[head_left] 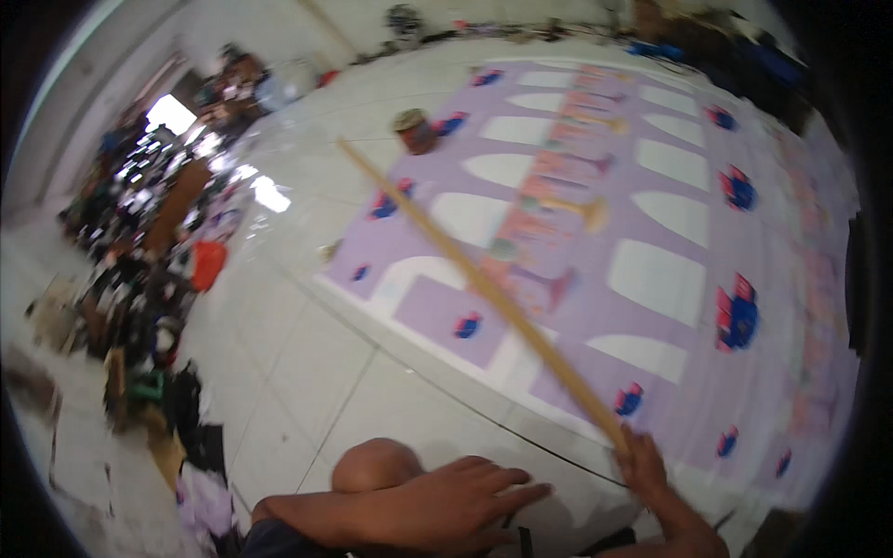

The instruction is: The person cuts a large sheet of printed fabric with shears, using a long wooden pole to measure and mark sections, and weighted objects to hold the fabric in place on the floor.

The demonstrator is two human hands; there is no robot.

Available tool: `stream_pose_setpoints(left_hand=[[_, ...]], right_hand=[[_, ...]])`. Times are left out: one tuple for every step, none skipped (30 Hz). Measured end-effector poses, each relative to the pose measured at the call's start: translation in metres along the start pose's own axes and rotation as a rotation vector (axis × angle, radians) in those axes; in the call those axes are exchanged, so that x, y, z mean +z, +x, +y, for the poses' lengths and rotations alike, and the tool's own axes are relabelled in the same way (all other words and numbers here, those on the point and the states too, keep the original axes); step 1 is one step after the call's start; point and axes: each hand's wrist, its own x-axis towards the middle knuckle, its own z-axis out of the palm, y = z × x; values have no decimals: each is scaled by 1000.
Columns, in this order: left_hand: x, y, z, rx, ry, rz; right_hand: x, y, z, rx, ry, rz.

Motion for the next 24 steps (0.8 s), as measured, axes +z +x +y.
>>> stream_pose_setpoints(left_hand=[[4, -5, -1, -7, 7, 3], [8, -8, -1, 0, 11, -4], [12, -9, 1, 17, -3, -21], [15, -13, 5, 13, -10, 20], [15, -16, 7, 14, -16, 53], [16, -18, 7, 20, -21, 84], [17, -20, 6, 33, -11, 95], [19, -22, 3, 54, -5, 108], [19, -23, 1, 76, 4, 122], [18, -23, 1, 76, 13, 120], [17, -25, 0, 75, 22, 119], [16, -27, -1, 74, 31, 117], [15, -29, 0, 78, 31, 148], [13, -32, 0, 79, 35, 178], [12, -35, 1, 79, 38, 209], [15, -39, -2, 78, 60, 244], [18, -43, -4, 77, 82, 280], [19, -46, -5, 74, 104, 317], [19, -51, -5, 98, 62, 364], [13, -53, -4, 131, 15, 413], [3, -55, -1, 161, -34, 458], [-13, -60, 6, 25, -289, 406], [-37, -68, 21, -117, -538, 347], [-48, -73, 29, -258, -786, 280]], right_hand=[[11, -9, -17, 22, 13, -124], [28, -16, -24, -165, -29, -84], [29, -19, -39, -234, 15, -168], [50, -24, -31, -273, 25, -219], [51, -24, -43, -260, 49, -307], [52, -25, -54, -242, 72, -392], [59, -23, -54, -285, 75, -353], [69, -22, -50, -322, 71, -314], [75, -17, -48, -359, 67, -272], [78, -12, -45, -383, 36, -260], [79, -6, -45, -407, 6, -249], [78, -4, -46, -429, -24, -238], [74, -2, -46, -457, -83, -262], [67, 1, -50, -486, -140, -283], [63, 3, -54, -515, -197, -305], [63, 3, -51, -511, -191, -334], [61, 3, -47, -508, -186, -362], [59, 3, -44, -506, -181, -391], [57, 2, -43, -488, -199, -406], [52, 0, -42, -462, -223, -423], [48, -1, -40, -435, -244, -440], [46, -3, -37, -413, -243, -454], [44, -3, -35, -398, -238, -467], [43, -4, -35, -381, -233, -480]])
